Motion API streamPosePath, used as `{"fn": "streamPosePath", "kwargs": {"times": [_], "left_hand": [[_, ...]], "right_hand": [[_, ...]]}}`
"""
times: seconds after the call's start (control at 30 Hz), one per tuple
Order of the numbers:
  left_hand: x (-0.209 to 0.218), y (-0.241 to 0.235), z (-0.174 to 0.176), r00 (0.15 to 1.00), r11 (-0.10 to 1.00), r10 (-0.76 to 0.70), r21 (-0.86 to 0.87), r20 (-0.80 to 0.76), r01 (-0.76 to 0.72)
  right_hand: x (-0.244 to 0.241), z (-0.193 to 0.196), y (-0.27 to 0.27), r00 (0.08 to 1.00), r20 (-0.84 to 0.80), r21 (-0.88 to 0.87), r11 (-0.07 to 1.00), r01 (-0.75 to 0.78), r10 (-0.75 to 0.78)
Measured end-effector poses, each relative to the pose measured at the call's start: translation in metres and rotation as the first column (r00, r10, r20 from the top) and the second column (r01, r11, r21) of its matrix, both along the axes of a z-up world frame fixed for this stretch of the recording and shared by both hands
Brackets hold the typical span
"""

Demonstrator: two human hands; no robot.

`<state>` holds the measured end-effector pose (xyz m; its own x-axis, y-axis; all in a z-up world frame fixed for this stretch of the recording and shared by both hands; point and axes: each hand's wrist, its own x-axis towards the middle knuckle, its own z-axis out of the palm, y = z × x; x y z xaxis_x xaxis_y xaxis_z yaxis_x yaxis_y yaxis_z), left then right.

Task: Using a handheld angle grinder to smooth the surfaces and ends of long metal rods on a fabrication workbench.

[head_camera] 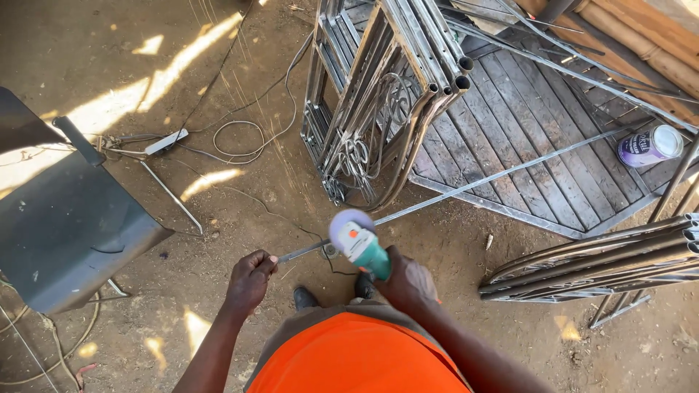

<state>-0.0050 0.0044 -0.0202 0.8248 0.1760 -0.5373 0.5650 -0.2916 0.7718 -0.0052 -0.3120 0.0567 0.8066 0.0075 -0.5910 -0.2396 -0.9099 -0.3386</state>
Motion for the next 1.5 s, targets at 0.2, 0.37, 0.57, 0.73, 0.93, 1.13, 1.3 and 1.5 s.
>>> {"fn": "streamPosePath", "kwargs": {"times": [0.2,0.37,0.57,0.73,0.93,1.13,1.3,1.5], "left_hand": [[-0.004,0.008,-0.018,0.999,0.999,-0.020,0.035,-0.026,0.021],[0.000,0.027,-0.062,0.969,0.914,-0.246,0.338,0.019,0.225],[0.030,0.042,-0.159,0.881,0.757,-0.404,0.450,-0.245,0.473],[0.045,0.027,-0.170,0.827,0.653,-0.441,0.507,-0.350,0.563],[0.073,-0.110,-0.156,0.757,0.345,-0.652,0.872,-0.042,0.346],[0.144,-0.378,-0.146,0.251,0.378,-0.917,0.874,0.309,0.305],[0.219,-0.556,-0.178,0.124,0.481,-0.876,0.824,0.467,0.298],[0.261,-0.660,-0.227,0.318,0.475,-0.876,0.763,0.363,0.438]], "right_hand": [[-0.001,-0.029,-0.055,0.982,-0.006,-0.149,0.971,0.187,-0.190],[-0.023,0.002,-0.070,0.888,0.001,-0.164,0.876,0.453,-0.459],[-0.050,-0.003,-0.087,0.689,0.035,0.058,0.689,0.722,-0.724],[-0.062,0.007,-0.131,0.589,0.019,0.179,0.582,0.793,-0.808],[-0.057,0.007,-0.226,0.456,-0.063,0.279,0.423,0.862,-0.888],[-0.042,0.024,-0.326,0.488,-0.166,0.101,0.477,0.873,-0.857],[-0.035,0.012,-0.389,0.495,-0.261,-0.014,0.516,0.857,-0.829],[-0.043,-0.023,-0.421,0.249,-0.219,-0.030,0.262,0.965,-0.943]]}}
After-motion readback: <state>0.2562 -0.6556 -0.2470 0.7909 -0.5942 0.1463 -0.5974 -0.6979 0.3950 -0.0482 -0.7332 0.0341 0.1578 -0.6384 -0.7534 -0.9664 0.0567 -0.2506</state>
